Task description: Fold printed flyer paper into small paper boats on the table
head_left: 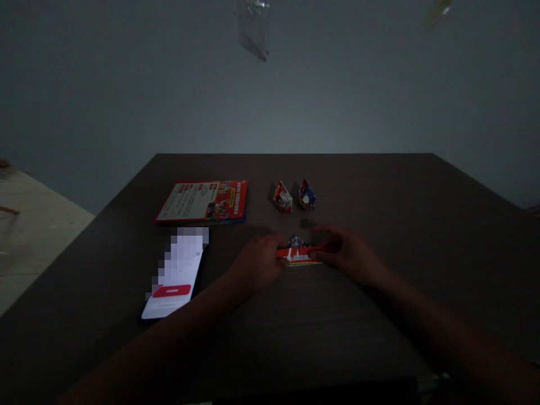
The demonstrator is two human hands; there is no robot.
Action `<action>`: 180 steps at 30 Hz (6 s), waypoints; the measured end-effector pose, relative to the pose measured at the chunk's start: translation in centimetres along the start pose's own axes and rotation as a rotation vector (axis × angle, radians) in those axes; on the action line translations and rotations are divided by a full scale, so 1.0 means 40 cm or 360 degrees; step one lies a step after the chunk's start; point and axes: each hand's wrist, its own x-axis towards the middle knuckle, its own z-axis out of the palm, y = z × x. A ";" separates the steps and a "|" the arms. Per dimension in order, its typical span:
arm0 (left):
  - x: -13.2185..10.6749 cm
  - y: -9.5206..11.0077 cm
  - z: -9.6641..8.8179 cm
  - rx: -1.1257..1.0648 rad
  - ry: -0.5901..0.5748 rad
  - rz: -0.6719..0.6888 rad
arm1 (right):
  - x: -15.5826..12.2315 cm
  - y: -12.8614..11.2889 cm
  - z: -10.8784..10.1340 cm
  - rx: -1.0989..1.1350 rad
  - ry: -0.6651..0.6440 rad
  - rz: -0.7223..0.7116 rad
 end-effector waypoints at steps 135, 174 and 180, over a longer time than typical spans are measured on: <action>-0.004 -0.036 -0.017 0.0217 -0.0076 -0.0088 | -0.003 0.040 -0.072 -0.0589 -0.0154 -0.0360; -0.011 0.019 0.008 0.0077 0.0283 -0.0242 | -0.015 0.016 -0.015 -0.0275 0.0094 -0.0027; -0.007 0.009 0.009 -0.0056 0.0229 -0.0255 | -0.016 0.013 -0.020 -0.0230 0.0053 -0.0022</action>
